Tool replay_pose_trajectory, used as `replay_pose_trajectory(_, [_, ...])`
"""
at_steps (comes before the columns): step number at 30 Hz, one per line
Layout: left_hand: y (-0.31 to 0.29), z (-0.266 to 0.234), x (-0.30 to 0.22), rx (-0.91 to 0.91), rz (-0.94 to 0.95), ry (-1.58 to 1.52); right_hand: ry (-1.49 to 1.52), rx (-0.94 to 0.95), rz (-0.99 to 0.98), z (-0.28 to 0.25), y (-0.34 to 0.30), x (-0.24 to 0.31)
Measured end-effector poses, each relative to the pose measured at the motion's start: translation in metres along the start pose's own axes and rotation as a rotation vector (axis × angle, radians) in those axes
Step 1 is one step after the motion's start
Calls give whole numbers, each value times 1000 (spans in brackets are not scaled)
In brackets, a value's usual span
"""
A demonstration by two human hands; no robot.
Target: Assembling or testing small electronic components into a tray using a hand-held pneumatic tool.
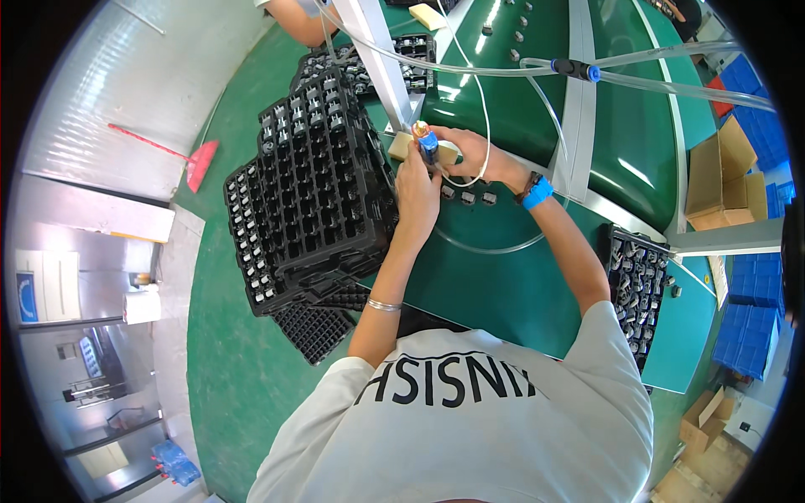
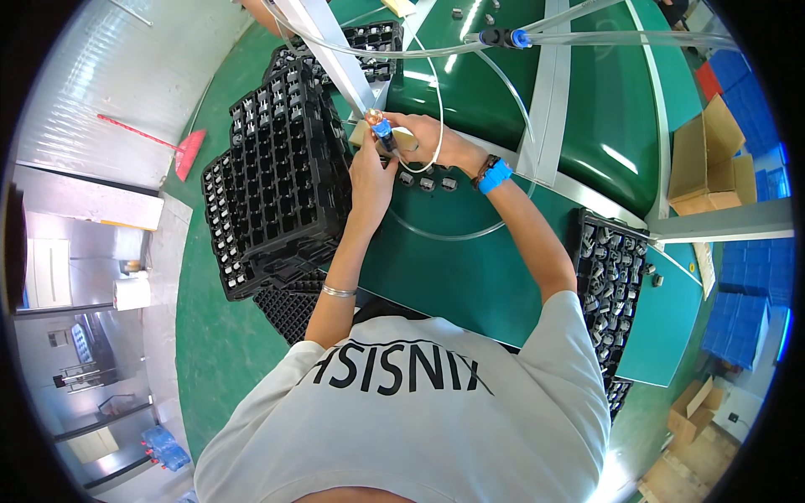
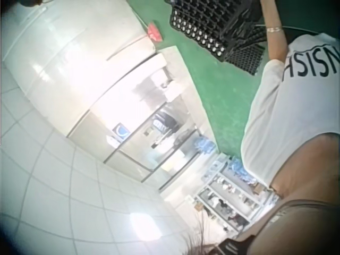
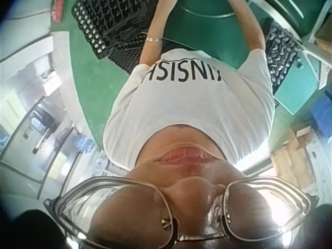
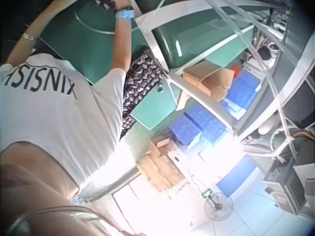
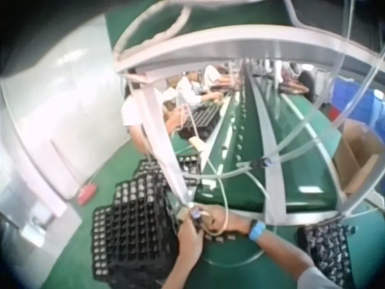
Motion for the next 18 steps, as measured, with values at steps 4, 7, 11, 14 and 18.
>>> replay_pose_trajectory(4, [2,1,-3,26,-25,-7,-129,7,27,-3,2,4])
replay_pose_trajectory(7, [2,4,-4,53,-25,8,-130,7,-22,-3,4,2])
replay_pose_trajectory(11, [1,1,-6,51,-20,58,-64,95,41,1,6,5])
replay_pose_trajectory(14, [2,3,-7,56,-2,83,-69,117,82,3,4,-1])
replay_pose_trajectory(18, [2,2,-13,74,0,90,-165,71,52,2,3,-4])
Point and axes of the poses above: each hand's wrist, its own y-axis towards the middle knuckle, its own z-axis out of the palm, x = y × z, the point moved 10 cm from there along y, towards the middle knuckle, and after that the axes turned 8 degrees about -y, right-handed, at the moved point
